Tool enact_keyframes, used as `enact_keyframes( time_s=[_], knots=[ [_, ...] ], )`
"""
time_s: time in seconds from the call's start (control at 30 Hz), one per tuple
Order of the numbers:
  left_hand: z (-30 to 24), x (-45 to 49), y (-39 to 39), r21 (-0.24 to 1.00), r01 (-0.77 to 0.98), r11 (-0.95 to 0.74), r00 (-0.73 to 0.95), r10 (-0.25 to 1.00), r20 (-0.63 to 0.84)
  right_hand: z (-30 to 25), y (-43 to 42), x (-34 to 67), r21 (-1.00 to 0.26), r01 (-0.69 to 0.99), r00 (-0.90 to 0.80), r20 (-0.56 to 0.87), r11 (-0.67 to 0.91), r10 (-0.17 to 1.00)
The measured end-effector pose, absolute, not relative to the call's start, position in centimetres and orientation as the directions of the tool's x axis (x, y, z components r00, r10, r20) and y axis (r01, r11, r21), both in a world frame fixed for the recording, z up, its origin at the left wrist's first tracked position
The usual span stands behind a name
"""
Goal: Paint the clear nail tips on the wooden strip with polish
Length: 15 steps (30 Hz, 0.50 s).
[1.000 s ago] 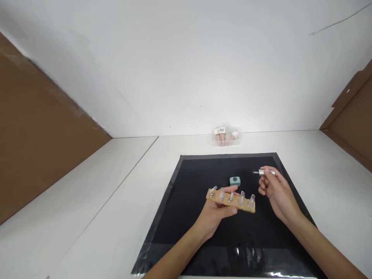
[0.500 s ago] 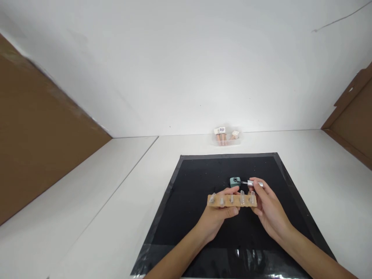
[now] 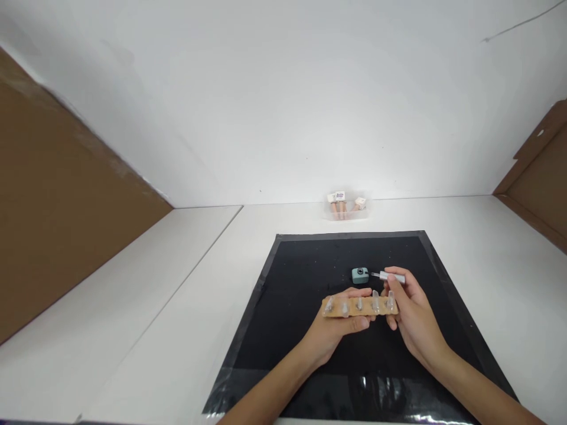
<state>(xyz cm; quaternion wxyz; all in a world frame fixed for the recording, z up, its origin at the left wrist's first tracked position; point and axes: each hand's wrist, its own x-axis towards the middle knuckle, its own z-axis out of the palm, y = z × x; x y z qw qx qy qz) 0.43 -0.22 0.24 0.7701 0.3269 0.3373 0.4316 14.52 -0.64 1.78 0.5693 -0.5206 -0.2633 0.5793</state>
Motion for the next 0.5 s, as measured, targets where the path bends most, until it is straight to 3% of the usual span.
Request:
enact_keyframes(
  time_s=[0.23,0.5],
  knots=[
    [0.46,0.78,-0.52,0.797,-0.365,0.481,0.394,0.856,-0.336,1.87,-0.79,14.44,-0.886,-0.377,0.136,-0.343,-0.271,0.930],
    [0.62,1.02,-0.47,0.895,-0.271,0.354,0.535,0.828,-0.165,2.16,-1.06,14.18,-0.856,-0.385,0.097,-0.408,-0.344,0.908]
  ],
)
